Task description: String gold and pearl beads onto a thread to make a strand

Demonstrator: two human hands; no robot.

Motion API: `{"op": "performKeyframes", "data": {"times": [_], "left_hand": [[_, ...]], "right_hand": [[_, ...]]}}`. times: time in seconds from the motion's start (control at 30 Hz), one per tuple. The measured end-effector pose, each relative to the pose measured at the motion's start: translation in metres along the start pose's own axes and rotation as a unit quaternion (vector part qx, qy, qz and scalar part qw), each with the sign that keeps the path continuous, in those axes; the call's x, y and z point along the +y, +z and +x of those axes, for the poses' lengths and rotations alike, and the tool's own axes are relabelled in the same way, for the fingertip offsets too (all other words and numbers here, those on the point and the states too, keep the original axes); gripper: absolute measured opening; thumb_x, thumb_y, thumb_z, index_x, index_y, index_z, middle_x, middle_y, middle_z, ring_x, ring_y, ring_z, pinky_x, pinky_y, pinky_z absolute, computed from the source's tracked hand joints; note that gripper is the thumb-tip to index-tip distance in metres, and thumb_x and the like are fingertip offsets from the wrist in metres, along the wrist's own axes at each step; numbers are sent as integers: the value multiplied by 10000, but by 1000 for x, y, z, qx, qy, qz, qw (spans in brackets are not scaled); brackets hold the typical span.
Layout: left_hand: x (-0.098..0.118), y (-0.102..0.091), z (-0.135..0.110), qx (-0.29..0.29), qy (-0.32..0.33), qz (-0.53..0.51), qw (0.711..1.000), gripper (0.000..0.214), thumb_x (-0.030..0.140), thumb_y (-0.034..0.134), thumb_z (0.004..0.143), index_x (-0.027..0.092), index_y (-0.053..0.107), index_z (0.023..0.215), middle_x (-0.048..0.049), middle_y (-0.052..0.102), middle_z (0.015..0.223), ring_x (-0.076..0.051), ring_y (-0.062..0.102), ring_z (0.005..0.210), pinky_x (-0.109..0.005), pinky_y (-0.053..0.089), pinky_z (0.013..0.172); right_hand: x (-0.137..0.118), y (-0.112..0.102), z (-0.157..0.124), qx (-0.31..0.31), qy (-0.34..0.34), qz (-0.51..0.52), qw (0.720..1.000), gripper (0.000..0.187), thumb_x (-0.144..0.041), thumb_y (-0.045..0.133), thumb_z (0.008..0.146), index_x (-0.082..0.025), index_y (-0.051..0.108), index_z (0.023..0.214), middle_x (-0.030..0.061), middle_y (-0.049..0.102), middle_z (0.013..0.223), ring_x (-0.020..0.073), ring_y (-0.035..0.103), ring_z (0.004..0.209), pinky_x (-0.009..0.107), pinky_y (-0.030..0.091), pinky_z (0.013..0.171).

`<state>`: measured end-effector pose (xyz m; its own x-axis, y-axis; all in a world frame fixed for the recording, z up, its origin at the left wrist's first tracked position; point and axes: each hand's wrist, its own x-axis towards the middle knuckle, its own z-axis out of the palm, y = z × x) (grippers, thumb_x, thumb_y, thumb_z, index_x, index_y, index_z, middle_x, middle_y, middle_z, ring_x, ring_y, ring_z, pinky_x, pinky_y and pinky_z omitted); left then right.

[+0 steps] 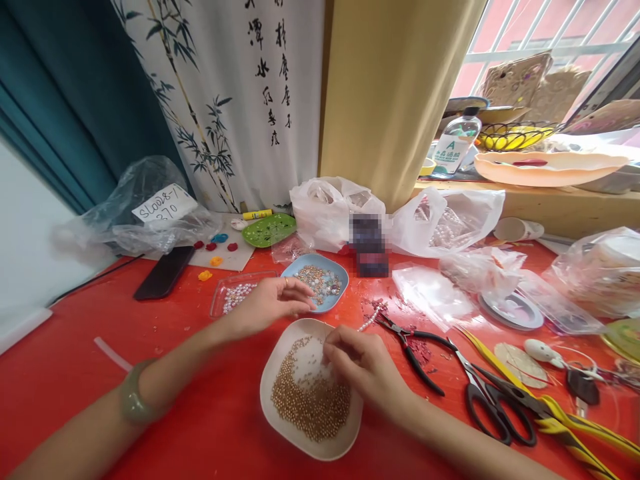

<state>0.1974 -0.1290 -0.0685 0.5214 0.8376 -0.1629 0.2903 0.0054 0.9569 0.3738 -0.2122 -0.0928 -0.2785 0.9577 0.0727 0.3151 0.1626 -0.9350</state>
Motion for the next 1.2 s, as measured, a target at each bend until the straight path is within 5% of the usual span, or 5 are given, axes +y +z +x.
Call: {"op": "performKeyframes", "data": {"times": [0.13, 0.3, 0.87, 1.03, 1.2], "left_hand": [[1, -47, 5, 65, 33, 174, 982, 211, 309, 579, 666, 146, 596, 799, -48, 642, 834, -164, 574, 791, -299, 413, 742], [-19, -88, 12, -16, -39, 317, 947, 186, 260, 543, 641, 160, 624, 775, -29, 656, 774, -162, 573, 704, -245, 399, 628], [-35, -72, 18, 71, -24, 450, 890, 141, 276, 542, 636, 201, 637, 709, -34, 658, 772, -193, 554, 724, -247, 321, 596], [-24, -59, 16, 119, -9, 307, 944, 155, 293, 572, 643, 159, 618, 706, -53, 632, 756, -179, 545, 714, -275, 369, 638], [-7, -17, 6, 16, -11, -94, 995, 245, 283, 657, 614, 131, 579, 790, -46, 606, 779, -124, 548, 682, -221, 419, 552]], "right_hand": [[1, 1, 0, 0, -18, -4, 1000, 163, -233, 436, 801, -174, 531, 682, -35, 485, 508, 85, 469, 440, 202, 370, 432], [3, 1, 1, 4, -21, -10, 1000, 157, -236, 451, 804, -180, 541, 688, -38, 495, 499, 92, 499, 429, 207, 385, 438], [5, 2, 2, -2, 0, -14, 1000, 165, -252, 448, 800, -179, 526, 674, -33, 486, 494, 102, 495, 440, 214, 377, 441], [4, 2, 2, 0, 15, 11, 1000, 175, -265, 441, 804, -172, 530, 685, -35, 481, 495, 93, 488, 439, 207, 369, 439], [-1, 0, 1, -11, 41, 75, 996, 214, -299, 439, 793, -158, 531, 660, -29, 496, 489, 81, 470, 434, 202, 363, 444]]}}
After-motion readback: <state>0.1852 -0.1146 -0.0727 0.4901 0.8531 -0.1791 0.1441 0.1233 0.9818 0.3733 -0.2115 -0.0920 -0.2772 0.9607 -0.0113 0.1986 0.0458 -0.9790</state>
